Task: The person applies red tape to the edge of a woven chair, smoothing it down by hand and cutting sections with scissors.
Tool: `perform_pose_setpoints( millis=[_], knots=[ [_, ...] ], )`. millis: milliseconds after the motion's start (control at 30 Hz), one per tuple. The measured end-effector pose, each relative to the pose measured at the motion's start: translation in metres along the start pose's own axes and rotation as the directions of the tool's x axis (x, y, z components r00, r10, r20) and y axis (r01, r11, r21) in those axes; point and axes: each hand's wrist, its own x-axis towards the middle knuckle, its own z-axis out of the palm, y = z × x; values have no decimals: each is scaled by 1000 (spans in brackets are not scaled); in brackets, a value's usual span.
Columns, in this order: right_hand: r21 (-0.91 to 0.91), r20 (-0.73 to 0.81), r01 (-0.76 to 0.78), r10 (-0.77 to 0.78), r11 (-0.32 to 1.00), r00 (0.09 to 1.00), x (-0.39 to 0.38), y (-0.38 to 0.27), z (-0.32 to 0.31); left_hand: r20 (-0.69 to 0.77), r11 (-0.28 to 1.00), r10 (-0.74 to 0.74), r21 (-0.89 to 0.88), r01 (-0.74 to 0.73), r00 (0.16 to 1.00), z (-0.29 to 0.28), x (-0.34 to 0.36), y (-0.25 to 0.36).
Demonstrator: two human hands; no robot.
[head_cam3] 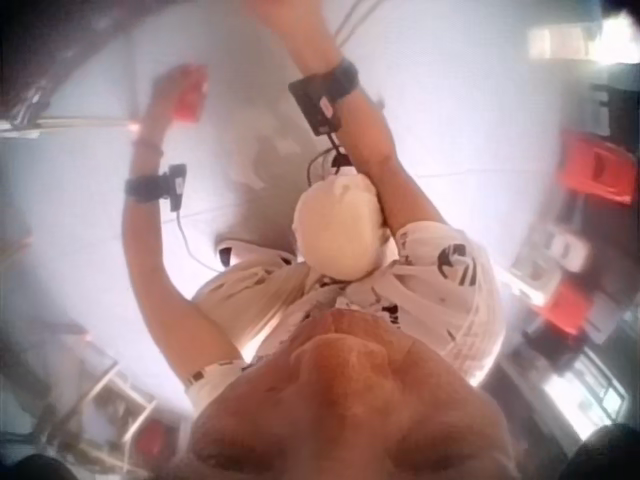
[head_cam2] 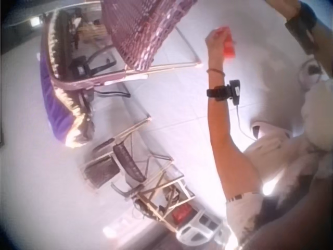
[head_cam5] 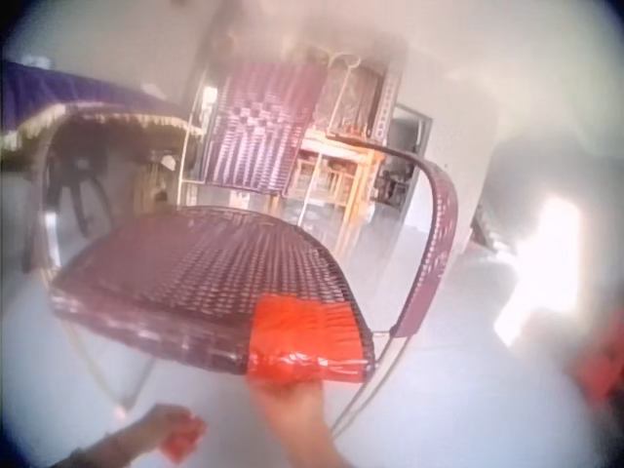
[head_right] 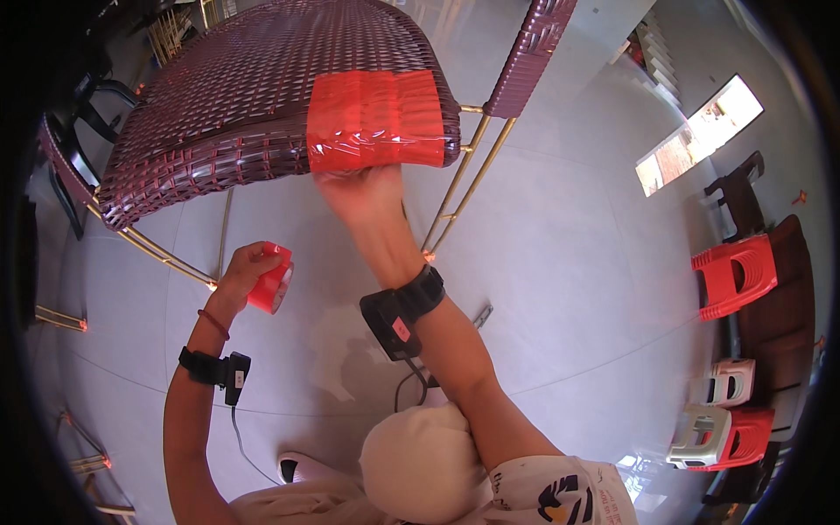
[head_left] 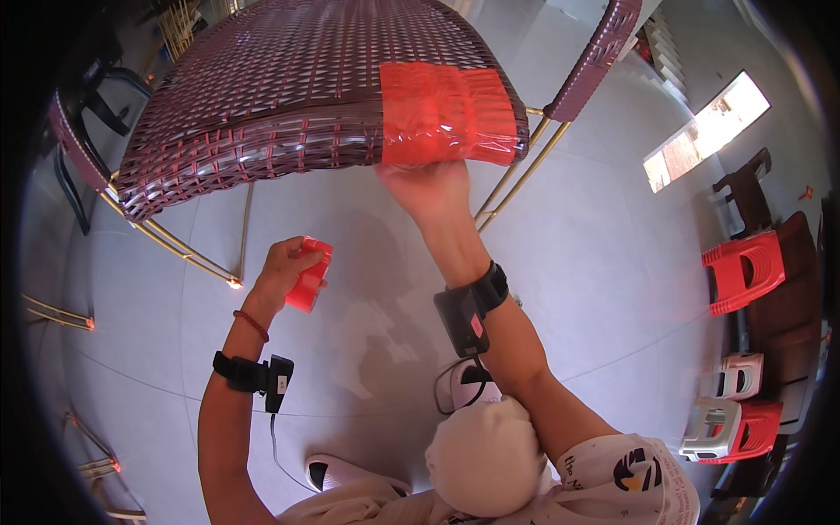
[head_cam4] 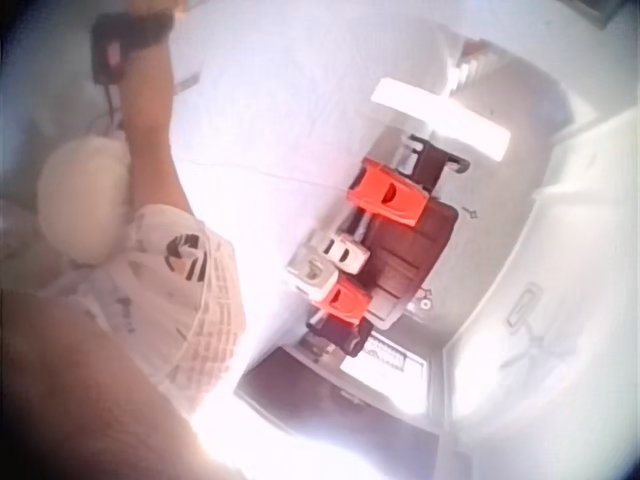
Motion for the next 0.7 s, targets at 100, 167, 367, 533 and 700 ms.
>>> perform_pose_setpoints(
  millis=[100, 167, 367, 533, 700],
  knots=[
    [94, 29, -40, 38, 995, 999, 8, -5, -7, 1, 1000, -20, -1, 20, 1000, 1, -1, 1],
    [-52, -52, 22, -25, 998, 998, 7, -1, -3, 3, 1000, -13, -1, 13, 1000, -1, 0, 0],
    [173, 201, -186, 150, 967, 968, 12, -8, -25, 9, 1000, -12, 8, 12, 1000, 1, 0, -3],
    [33, -29, 7, -6, 999, 1000, 7, 10, 0, 17, 1000, -21, 11, 21, 1000, 0, 5, -6],
    [128, 27, -95, 92, 987, 995, 12, -9, -16, 52, 999, 28, -21, -27, 998, -2, 16, -17]
  ],
)
